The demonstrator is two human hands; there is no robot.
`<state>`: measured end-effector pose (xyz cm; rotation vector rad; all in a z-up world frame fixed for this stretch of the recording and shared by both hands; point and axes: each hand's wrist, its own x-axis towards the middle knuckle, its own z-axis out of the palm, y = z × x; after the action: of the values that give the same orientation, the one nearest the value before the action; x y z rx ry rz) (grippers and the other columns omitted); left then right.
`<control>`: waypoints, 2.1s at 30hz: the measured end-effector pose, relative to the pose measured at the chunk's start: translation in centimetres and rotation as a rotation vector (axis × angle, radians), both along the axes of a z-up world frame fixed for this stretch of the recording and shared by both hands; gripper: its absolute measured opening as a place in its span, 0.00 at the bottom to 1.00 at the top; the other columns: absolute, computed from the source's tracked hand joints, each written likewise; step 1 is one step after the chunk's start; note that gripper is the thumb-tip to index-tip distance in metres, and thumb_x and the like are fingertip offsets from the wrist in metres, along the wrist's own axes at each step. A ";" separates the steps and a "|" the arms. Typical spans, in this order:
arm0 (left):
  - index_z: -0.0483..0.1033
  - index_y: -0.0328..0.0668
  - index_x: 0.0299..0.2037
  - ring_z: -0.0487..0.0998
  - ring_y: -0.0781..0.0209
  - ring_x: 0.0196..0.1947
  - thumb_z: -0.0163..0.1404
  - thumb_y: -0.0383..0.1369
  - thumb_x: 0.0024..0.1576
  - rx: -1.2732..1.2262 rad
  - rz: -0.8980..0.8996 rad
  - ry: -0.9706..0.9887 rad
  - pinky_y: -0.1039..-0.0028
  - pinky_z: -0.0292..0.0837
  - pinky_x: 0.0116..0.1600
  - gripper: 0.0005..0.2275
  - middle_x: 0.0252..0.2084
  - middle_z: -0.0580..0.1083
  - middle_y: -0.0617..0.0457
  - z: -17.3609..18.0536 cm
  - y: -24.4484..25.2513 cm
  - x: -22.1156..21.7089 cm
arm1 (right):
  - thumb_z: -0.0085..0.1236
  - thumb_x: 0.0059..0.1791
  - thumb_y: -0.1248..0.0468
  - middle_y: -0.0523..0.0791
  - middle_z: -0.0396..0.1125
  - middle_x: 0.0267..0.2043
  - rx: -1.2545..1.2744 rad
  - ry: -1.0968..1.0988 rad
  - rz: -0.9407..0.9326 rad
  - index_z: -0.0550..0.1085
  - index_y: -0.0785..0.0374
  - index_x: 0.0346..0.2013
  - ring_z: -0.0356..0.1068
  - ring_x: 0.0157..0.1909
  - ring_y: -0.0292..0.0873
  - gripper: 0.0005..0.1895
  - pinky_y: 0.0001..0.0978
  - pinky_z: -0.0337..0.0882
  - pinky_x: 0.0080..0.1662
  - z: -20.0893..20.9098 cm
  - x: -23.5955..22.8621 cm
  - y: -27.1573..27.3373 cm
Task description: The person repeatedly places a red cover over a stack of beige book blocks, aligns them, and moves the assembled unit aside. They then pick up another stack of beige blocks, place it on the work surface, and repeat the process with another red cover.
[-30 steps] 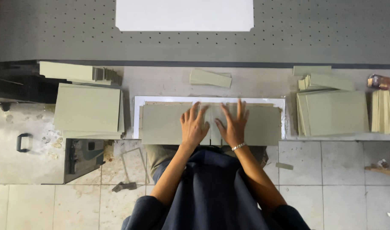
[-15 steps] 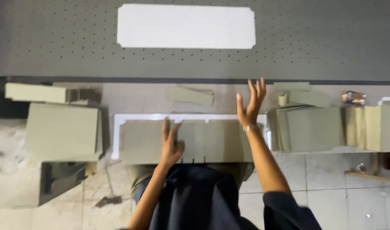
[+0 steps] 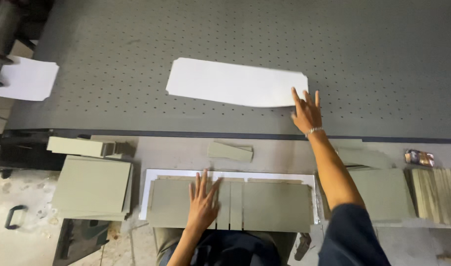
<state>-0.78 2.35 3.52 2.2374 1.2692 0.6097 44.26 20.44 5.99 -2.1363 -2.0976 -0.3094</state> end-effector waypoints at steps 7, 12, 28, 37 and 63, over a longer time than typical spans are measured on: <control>0.47 0.52 0.76 0.46 0.37 0.79 0.65 0.36 0.54 0.322 0.014 -0.246 0.37 0.44 0.78 0.43 0.80 0.42 0.40 4.5 10.2 6.9 | 0.63 0.51 0.78 0.43 0.71 0.39 0.642 0.062 0.612 0.72 0.58 0.59 0.71 0.51 0.49 0.24 0.59 0.64 0.62 6.0 -10.1 -8.7; 0.68 0.65 0.61 0.41 0.35 0.78 0.70 0.39 0.46 0.254 -0.105 -0.082 0.21 0.34 0.69 0.32 0.76 0.51 0.53 0.9 22.0 8.0 | 0.61 0.51 0.73 0.42 0.71 0.42 0.697 0.042 0.714 0.70 0.57 0.57 0.70 0.50 0.46 0.20 0.48 0.66 0.59 12.7 -12.0 -13.7; 0.68 0.34 0.58 0.75 0.52 0.49 0.59 0.24 0.65 0.165 0.007 -0.331 0.65 0.74 0.53 0.15 0.53 0.71 0.41 11.8 13.6 -13.7 | 0.84 0.46 0.79 0.47 0.63 0.32 1.021 0.642 -0.205 0.61 0.62 0.45 0.58 0.28 0.39 0.34 0.31 0.61 0.29 19.1 -5.2 -25.7; 0.79 0.38 0.49 0.78 0.59 0.44 0.55 0.23 0.57 -0.589 0.134 -0.308 0.72 0.74 0.37 0.10 0.56 0.80 0.45 7.6 5.4 -21.6 | 0.53 0.47 0.62 0.38 0.77 0.44 0.131 0.962 -0.496 0.81 0.52 0.50 0.69 0.36 0.33 0.18 0.25 0.68 0.42 0.2 -9.4 -30.5; 0.79 0.61 0.61 0.78 0.60 0.48 0.49 0.29 0.65 -0.366 0.294 0.081 0.71 0.71 0.50 0.17 0.58 0.77 0.49 1.3 6.6 -21.3 | 0.55 0.51 0.61 0.36 0.49 0.15 0.026 0.993 -0.615 0.80 0.51 0.55 0.44 0.23 0.33 0.18 0.28 0.50 0.29 -6.1 -8.1 -31.9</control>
<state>-22.11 8.95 4.84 1.8084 1.6208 0.3548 36.19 -11.50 -0.07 -2.1649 -0.8827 0.5640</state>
